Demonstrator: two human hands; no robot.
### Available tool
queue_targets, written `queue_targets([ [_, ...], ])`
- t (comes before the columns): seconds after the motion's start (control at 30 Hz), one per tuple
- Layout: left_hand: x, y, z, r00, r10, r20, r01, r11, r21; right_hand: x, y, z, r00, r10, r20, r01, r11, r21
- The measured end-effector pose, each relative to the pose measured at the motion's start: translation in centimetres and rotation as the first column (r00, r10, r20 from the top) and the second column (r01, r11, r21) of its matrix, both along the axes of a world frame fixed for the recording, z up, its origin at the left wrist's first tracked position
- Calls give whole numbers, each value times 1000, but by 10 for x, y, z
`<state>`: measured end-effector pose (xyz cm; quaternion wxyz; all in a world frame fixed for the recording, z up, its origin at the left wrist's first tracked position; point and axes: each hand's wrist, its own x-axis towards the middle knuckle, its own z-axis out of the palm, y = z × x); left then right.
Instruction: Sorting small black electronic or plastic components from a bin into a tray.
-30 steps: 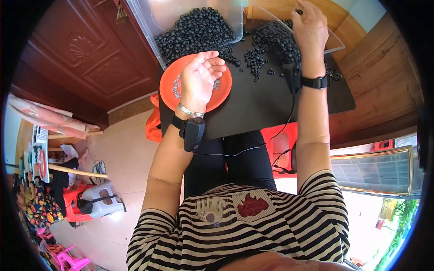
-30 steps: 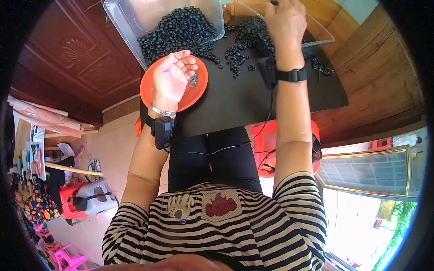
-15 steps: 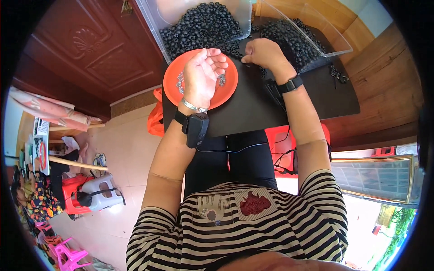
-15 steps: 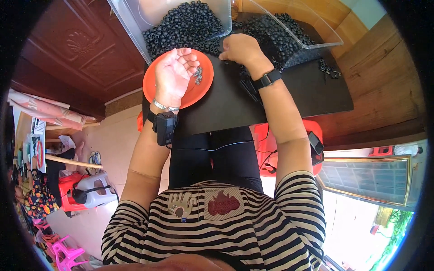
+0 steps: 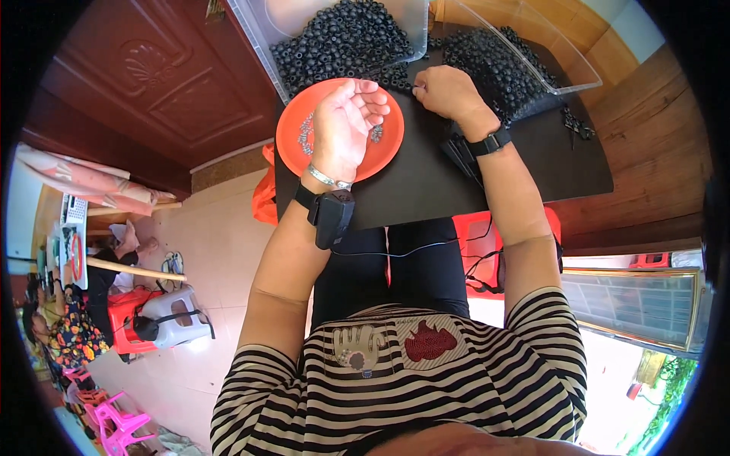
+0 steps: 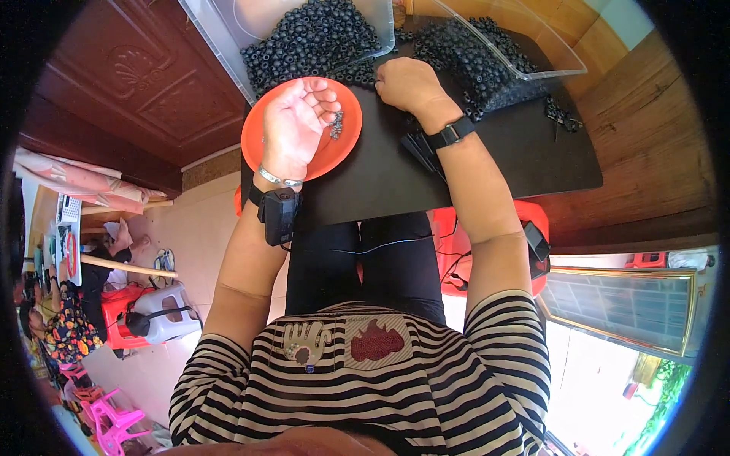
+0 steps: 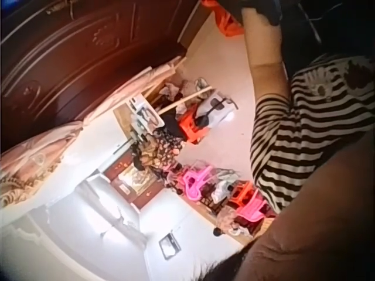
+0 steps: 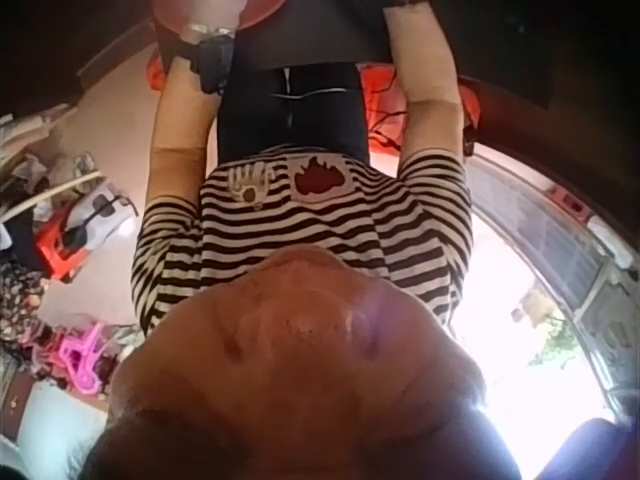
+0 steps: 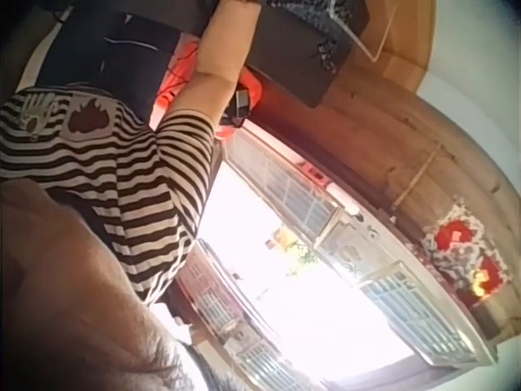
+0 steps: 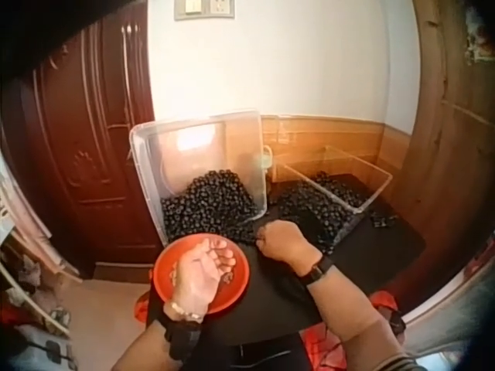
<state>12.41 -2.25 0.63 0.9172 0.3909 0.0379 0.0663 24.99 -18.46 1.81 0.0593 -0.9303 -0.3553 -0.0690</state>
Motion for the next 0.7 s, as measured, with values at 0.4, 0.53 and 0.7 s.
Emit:
queue_targets([
  [0.4,-3,-6,4,999,-11,-36,15,994,112,-18,-2,17,897,416,-151,-164,629,760],
  [0.53,-3,-11,5,998,-56,-30,59,994,95,-32,4,23,880,464,101,-391,588,708],
  [0.7,-3,-13,5,998,-58,-32,61,993,106,-39,9,27,824,491,285,-549,563,618],
])
